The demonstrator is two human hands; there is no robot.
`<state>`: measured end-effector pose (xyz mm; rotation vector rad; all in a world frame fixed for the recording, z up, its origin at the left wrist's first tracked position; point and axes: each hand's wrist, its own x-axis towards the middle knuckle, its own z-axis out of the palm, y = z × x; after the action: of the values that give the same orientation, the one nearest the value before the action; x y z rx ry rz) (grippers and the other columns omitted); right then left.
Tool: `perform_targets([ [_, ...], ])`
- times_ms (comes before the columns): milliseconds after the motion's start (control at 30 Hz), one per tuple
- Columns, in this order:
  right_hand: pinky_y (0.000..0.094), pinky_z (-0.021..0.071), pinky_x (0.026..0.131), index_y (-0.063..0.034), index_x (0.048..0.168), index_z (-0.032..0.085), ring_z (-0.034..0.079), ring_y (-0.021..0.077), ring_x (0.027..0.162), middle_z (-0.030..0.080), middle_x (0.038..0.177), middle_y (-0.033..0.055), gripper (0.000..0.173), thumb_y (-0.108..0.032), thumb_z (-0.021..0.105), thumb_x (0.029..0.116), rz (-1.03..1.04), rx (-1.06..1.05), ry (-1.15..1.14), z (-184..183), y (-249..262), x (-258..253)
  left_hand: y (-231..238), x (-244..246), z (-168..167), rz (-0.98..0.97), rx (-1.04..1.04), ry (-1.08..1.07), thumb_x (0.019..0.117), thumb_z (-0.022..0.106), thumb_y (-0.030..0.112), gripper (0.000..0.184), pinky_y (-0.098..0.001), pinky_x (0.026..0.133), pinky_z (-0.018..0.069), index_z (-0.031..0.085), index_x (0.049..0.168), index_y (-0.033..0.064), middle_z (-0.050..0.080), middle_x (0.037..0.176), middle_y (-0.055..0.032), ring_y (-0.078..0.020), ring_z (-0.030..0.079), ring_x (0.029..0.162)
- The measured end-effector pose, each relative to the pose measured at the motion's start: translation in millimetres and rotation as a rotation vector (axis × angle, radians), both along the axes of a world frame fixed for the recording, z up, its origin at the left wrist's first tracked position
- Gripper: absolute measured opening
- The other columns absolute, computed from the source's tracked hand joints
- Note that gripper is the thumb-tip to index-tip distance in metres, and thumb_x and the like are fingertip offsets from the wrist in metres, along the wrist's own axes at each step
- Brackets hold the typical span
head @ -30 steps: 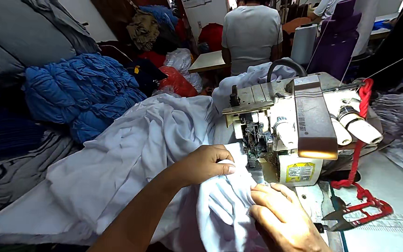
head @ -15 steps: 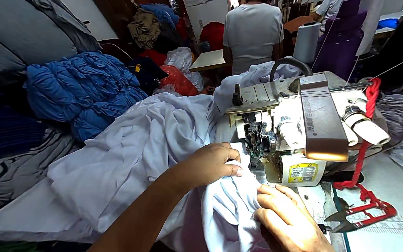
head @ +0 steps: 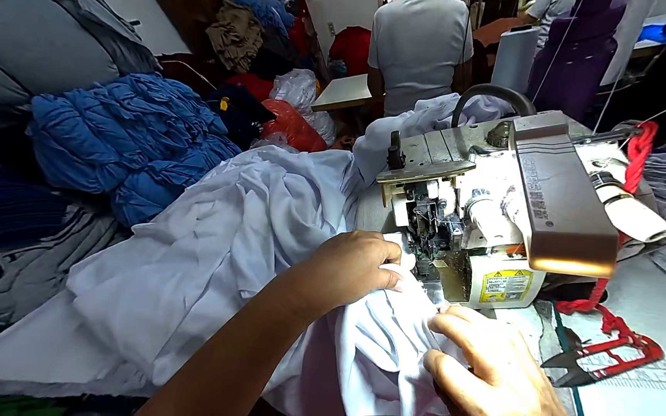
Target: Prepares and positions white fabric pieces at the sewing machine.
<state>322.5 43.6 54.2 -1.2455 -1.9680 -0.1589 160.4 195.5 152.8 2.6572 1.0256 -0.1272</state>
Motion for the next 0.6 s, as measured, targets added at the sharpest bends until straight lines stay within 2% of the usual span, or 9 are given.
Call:
perform_targets([
  [67, 0.0352, 0.0483, 0.076, -0.0142, 0.087, 0.069, 0.067, 0.0223, 0.108, 0.074, 0.118, 0.0094, 0.017, -0.008, 0.057, 0.0971, -0.006, -0.019, -0.052, 9.7, -1.6, 2.2, -0.7, 1.7, 2.2, 0.01, 0.002, 0.031, 0.0938, 0.074, 0.029, 0.019, -0.0406, 0.075, 0.0491, 0.073, 0.086, 0.0115, 0.067, 0.085, -0.0048, -0.0191, 0.064, 0.085],
  [167, 0.0354, 0.0507, 0.07, -0.009, 0.083, 0.069, 0.07, 0.023, 0.102, 0.072, 0.128, 0.0097, 0.019, -0.003, 0.055, 0.0951, 0.045, -0.104, -0.14, 20.4, 0.1, 4.4, -1.9, 3.9, 4.0, 0.014, 0.013, 0.047, 0.0937, 0.074, 0.029, 0.02, -0.0417, 0.075, 0.0494, 0.073, 0.087, 0.0103, 0.067, 0.085, -0.0061, -0.0208, 0.065, 0.085],
  [300, 0.0338, 0.0472, 0.059, -0.0068, 0.083, 0.068, 0.07, 0.0221, 0.089, 0.07, 0.132, 0.0086, 0.018, -0.001, 0.053, 0.0914, 0.034, -0.117, -0.256, 17.5, 5.6, 2.1, 1.9, 0.4, -2.4, -0.009, 0.042, 0.012, 0.0924, 0.075, 0.032, 0.019, -0.0386, 0.071, 0.049, 0.072, 0.085, 0.014, 0.066, 0.079, -0.0018, -0.0162, 0.064, 0.081],
  [367, 0.0329, 0.0472, 0.053, -0.0056, 0.084, 0.069, 0.072, 0.0225, 0.084, 0.069, 0.133, 0.0094, 0.017, 0.0, 0.054, 0.0903, 0.01, -0.147, -0.296, 19.7, 4.1, -1.0, 6.1, -4.7, -3.6, -0.033, -0.009, -0.042, 0.0921, 0.075, 0.029, 0.02, -0.0372, 0.072, 0.0477, 0.071, 0.083, 0.0121, 0.064, 0.079, -0.0019, -0.0147, 0.062, 0.081],
  [500, 0.0328, 0.0478, 0.049, -0.0036, 0.084, 0.071, 0.072, 0.023, 0.073, 0.07, 0.131, 0.0124, 0.019, 0.0, 0.054, 0.0916, -0.03, -0.218, -0.281, 31.2, -2.0, -8.2, 29.7, -28.5, -7.5, -0.104, -0.312, -0.243, 0.0922, 0.069, 0.016, 0.013, -0.015, 0.071, 0.0464, 0.072, 0.081, 0.0104, 0.064, 0.087, 0.0055, 0.0019, 0.058, 0.081],
  [567, 0.0329, 0.0477, 0.049, -0.0038, 0.084, 0.07, 0.072, 0.0227, 0.072, 0.07, 0.131, 0.012, 0.019, 0.0, 0.053, 0.0927, -0.03, -0.224, -0.281, 32.7, -2.0, -8.5, 32.3, -32.7, -5.8, -0.051, -0.407, -0.285, 0.0947, 0.066, 0.012, 0.011, -0.0122, 0.068, 0.0462, 0.072, 0.085, 0.0103, 0.066, 0.086, 0.0066, 0.0039, 0.059, 0.077],
  [600, 0.0333, 0.0472, 0.048, -0.0033, 0.085, 0.07, 0.071, 0.0229, 0.07, 0.07, 0.132, 0.0124, 0.019, 0.0, 0.053, 0.0927, -0.025, -0.226, -0.28, 33.2, -1.6, -8.9, 29.5, -31.6, -5.8, -0.015, -0.386, -0.306, 0.0959, 0.065, 0.01, 0.012, -0.0131, 0.062, 0.0436, 0.071, 0.085, 0.0104, 0.064, 0.078, 0.0073, 0.004, 0.056, 0.07],
])
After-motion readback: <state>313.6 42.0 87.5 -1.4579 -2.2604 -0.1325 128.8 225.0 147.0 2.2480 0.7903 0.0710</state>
